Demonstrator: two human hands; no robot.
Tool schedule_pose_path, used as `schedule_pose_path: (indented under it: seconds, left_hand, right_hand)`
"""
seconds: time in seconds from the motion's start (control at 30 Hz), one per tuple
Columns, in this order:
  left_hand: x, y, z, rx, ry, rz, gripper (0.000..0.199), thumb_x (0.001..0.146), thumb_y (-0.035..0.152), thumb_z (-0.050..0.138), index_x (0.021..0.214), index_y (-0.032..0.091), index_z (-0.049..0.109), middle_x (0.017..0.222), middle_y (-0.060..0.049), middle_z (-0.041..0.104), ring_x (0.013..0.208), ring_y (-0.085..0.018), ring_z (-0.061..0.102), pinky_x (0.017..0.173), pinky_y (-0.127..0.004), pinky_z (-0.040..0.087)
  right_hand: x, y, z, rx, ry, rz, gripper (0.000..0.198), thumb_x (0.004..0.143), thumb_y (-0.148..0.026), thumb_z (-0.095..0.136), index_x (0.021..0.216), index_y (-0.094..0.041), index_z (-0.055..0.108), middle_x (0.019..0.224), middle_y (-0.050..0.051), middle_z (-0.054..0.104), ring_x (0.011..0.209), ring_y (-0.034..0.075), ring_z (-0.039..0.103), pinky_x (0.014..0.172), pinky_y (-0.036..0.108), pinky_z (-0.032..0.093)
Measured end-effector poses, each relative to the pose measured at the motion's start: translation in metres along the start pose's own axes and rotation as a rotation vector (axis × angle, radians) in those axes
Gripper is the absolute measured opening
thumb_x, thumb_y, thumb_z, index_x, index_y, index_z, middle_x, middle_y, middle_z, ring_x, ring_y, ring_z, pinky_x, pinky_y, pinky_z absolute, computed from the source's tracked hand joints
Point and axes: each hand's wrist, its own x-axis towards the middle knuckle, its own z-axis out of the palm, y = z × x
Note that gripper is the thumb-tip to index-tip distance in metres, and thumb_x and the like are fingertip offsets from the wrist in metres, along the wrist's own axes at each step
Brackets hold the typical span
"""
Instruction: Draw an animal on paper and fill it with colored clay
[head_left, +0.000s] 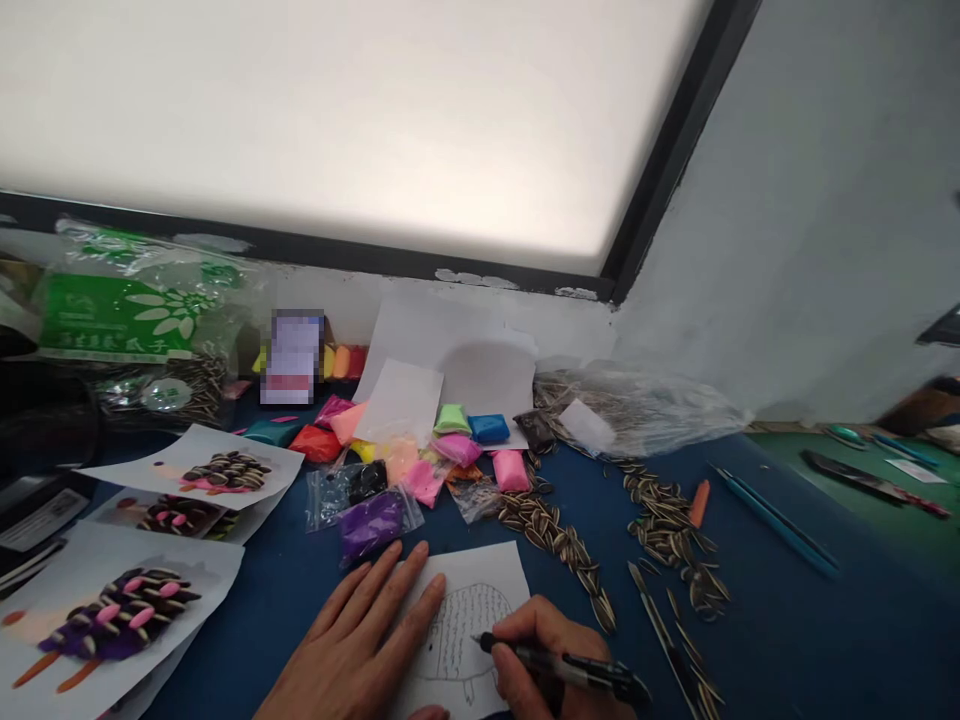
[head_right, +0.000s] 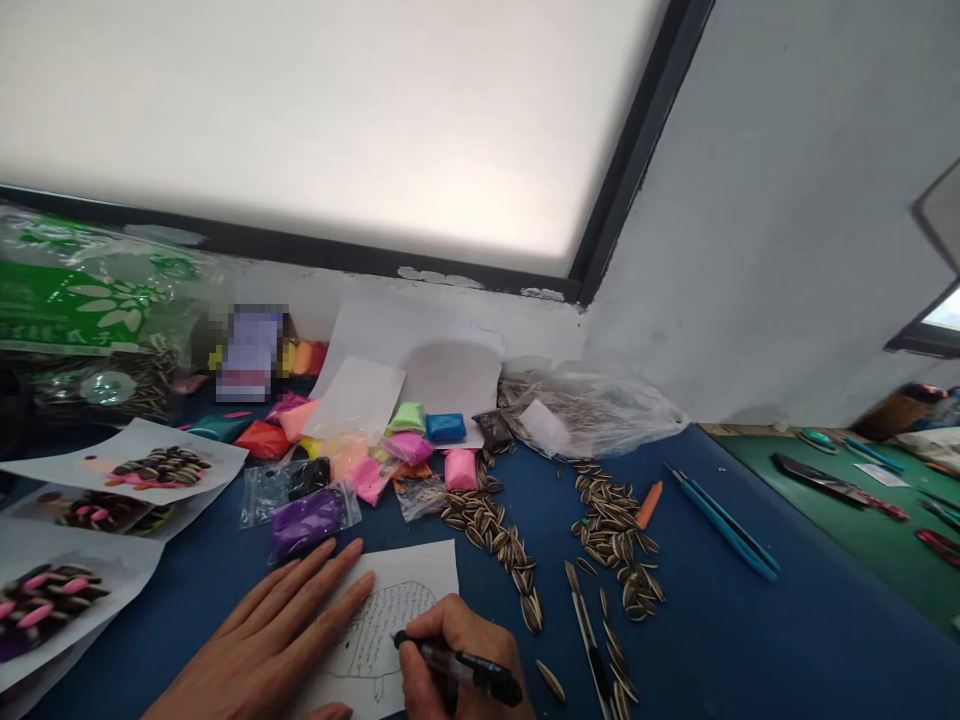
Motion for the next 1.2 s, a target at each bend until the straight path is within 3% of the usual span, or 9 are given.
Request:
schedule_pose_path:
  seconds: [0.17, 0.47, 0.73, 1.03, 1.2]
  left_hand:
    - [0.001, 0.000, 0.000, -0.035, 0.013, -0.012, 0.074, 0.102, 0.061, 0.051, 0.162, 0.023, 0.027, 0.160, -0.010, 0.036, 0.142, -0.038, 0.045, 0.106, -0.048, 0.051]
    - [0.004, 0.000, -0.004, 0.015, -0.009, 0.008, 0.068, 0.103, 0.061, 0.046, 0.157, 0.020, 0.041, 0.159, -0.013, 0.036, 0.140, -0.038, 0.046, 0.102, -0.050, 0.054]
    - [0.005, 0.001, -0.005, 0.026, -0.013, -0.003, 0.067, 0.103, 0.064, 0.045, 0.154, 0.021, 0.046, 0.158, -0.012, 0.038, 0.140, -0.037, 0.046, 0.105, -0.048, 0.053]
    - [0.004, 0.001, -0.006, 0.043, -0.010, 0.012, 0.067, 0.104, 0.061, 0.045, 0.155, 0.018, 0.043, 0.158, -0.015, 0.038, 0.140, -0.038, 0.047, 0.102, -0.050, 0.054]
    - [0.004, 0.002, -0.006, 0.049, -0.010, 0.011, 0.067, 0.104, 0.062, 0.044, 0.154, 0.019, 0.046, 0.158, -0.014, 0.038, 0.140, -0.037, 0.047, 0.103, -0.048, 0.053]
  right_hand:
    - [0.002, 0.000, -0.002, -0.018, -0.023, -0.028, 0.018, 0.094, -0.032, 0.051, 0.086, -0.022, 0.064, 0.064, 0.000, 0.059, 0.050, 0.014, 0.048, 0.045, 0.022, 0.034]
    - [0.001, 0.004, 0.001, 0.078, -0.043, 0.012, 0.022, 0.096, -0.037, 0.051, 0.090, -0.022, 0.065, 0.067, 0.002, 0.063, 0.052, 0.015, 0.053, 0.046, 0.021, 0.042]
    - [0.001, 0.003, -0.006, -0.023, -0.001, -0.007, 0.014, 0.095, -0.031, 0.056, 0.088, -0.024, 0.066, 0.068, 0.001, 0.064, 0.056, 0.015, 0.057, 0.051, 0.021, 0.042]
    - [0.003, 0.001, -0.008, -0.012, -0.089, -0.023, 0.017, 0.097, -0.031, 0.053, 0.089, -0.022, 0.065, 0.067, 0.001, 0.063, 0.052, 0.014, 0.052, 0.046, 0.021, 0.037]
    - [0.001, 0.002, -0.005, -0.003, -0.032, -0.004, 0.016, 0.095, -0.031, 0.054, 0.086, -0.023, 0.064, 0.068, 0.001, 0.062, 0.052, 0.014, 0.052, 0.046, 0.020, 0.037]
